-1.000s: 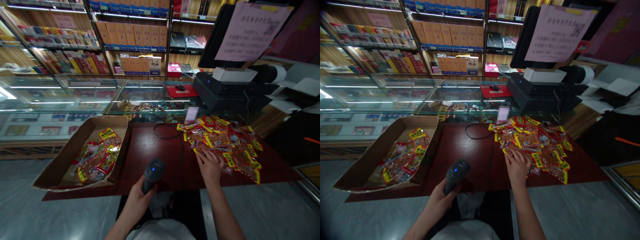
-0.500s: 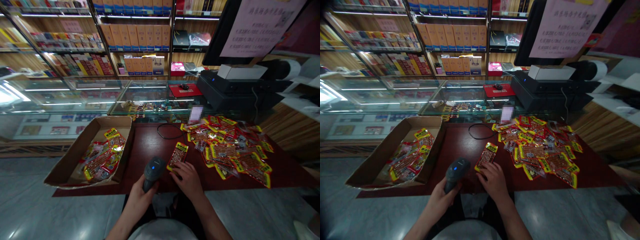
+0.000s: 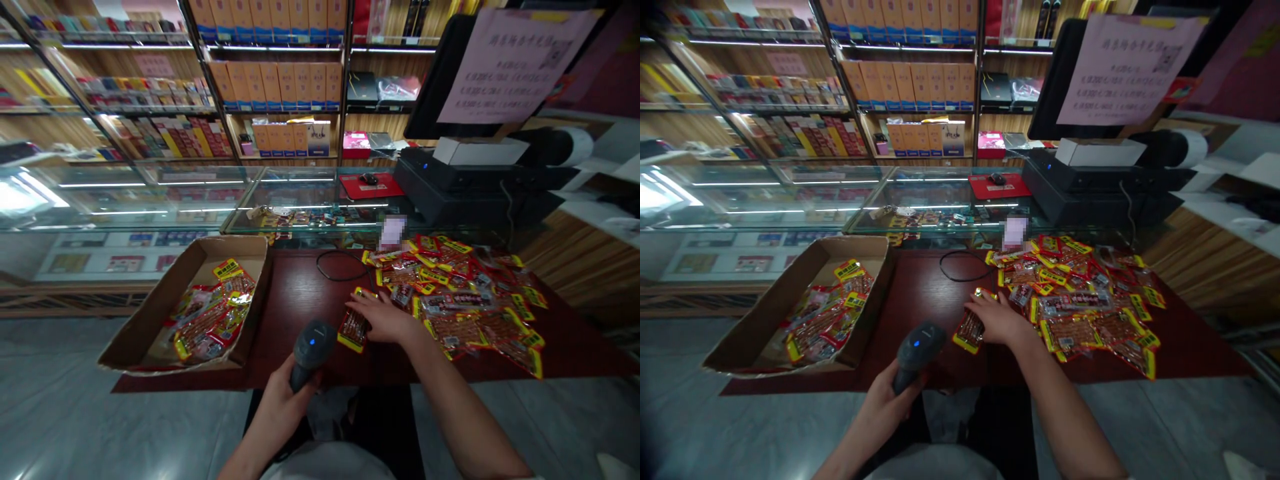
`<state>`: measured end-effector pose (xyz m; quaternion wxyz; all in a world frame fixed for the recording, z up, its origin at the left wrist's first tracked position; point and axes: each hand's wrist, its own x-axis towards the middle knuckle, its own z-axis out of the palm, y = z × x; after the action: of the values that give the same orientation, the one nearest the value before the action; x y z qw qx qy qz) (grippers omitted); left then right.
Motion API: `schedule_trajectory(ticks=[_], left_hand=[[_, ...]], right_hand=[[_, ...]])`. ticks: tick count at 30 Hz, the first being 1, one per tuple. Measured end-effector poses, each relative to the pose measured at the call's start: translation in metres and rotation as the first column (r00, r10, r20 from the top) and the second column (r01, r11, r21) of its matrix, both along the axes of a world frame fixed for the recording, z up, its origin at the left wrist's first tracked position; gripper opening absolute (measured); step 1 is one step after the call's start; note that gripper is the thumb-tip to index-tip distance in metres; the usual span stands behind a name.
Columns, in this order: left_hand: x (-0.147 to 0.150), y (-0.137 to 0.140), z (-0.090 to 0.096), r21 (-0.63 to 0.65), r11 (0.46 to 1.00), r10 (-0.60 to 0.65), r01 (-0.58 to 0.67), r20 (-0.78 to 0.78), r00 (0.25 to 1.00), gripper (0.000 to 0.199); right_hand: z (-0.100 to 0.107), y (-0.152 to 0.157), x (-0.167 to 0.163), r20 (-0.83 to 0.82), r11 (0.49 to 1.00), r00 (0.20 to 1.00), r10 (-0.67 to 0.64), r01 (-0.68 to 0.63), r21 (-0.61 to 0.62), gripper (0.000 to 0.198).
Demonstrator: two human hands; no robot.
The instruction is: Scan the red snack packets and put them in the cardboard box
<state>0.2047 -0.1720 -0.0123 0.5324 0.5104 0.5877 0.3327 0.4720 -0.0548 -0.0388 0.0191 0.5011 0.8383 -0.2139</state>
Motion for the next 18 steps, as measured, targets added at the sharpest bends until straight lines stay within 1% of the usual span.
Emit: schedule_trajectory(ticks=[2, 5, 7, 10, 14, 16, 18], left_hand=[[0.000, -0.001, 0.001, -0.006, 1.000, 0.000, 0.000, -0.004, 1.000, 0.019], [-0.001, -0.001, -0.002, -0.017, 1.000, -0.013, 0.013, -0.011, 1.000, 0.020], [0.000, -0.001, -0.004, -0.018, 1.000, -0.019, 0.019, -0.014, 1.000, 0.020], [0.000, 0.000, -0.008, -0.003, 1.000, -0.025, 0.025, -0.024, 0.999, 0.018], [0.000, 0.001, -0.007, 0.019, 0.999, -0.043, 0.044, -0.053, 0.998, 0.017], [0.001, 0.002, -0.004, 0.016, 0.999, -0.048, 0.049, -0.050, 0.998, 0.017], [0.001, 0.002, 0.000, 0.018, 0.999, -0.038, 0.038, -0.039, 0.999, 0.017]], right_hand=[[-0.002, 0.010, 0.004, -0.014, 0.994, 1.000, 0.024, -0.023, 0.107, 0.085], [-0.010, 0.019, 0.011, -0.112, 0.961, 0.993, 0.042, -0.010, 0.276, 0.069], [-0.016, 0.022, 0.015, -0.180, 0.940, 0.983, 0.042, 0.022, 0.339, 0.057], [-0.026, 0.022, 0.019, -0.265, 0.919, 0.964, 0.032, 0.076, 0.386, 0.044], [-0.037, 0.022, 0.018, -0.376, 0.875, 0.925, -0.058, 0.228, 0.426, 0.035], [-0.037, 0.024, 0.016, -0.417, 0.853, 0.902, -0.112, 0.302, 0.425, 0.036], [-0.031, 0.025, 0.012, -0.449, 0.833, 0.877, -0.170, 0.372, 0.410, 0.043]])
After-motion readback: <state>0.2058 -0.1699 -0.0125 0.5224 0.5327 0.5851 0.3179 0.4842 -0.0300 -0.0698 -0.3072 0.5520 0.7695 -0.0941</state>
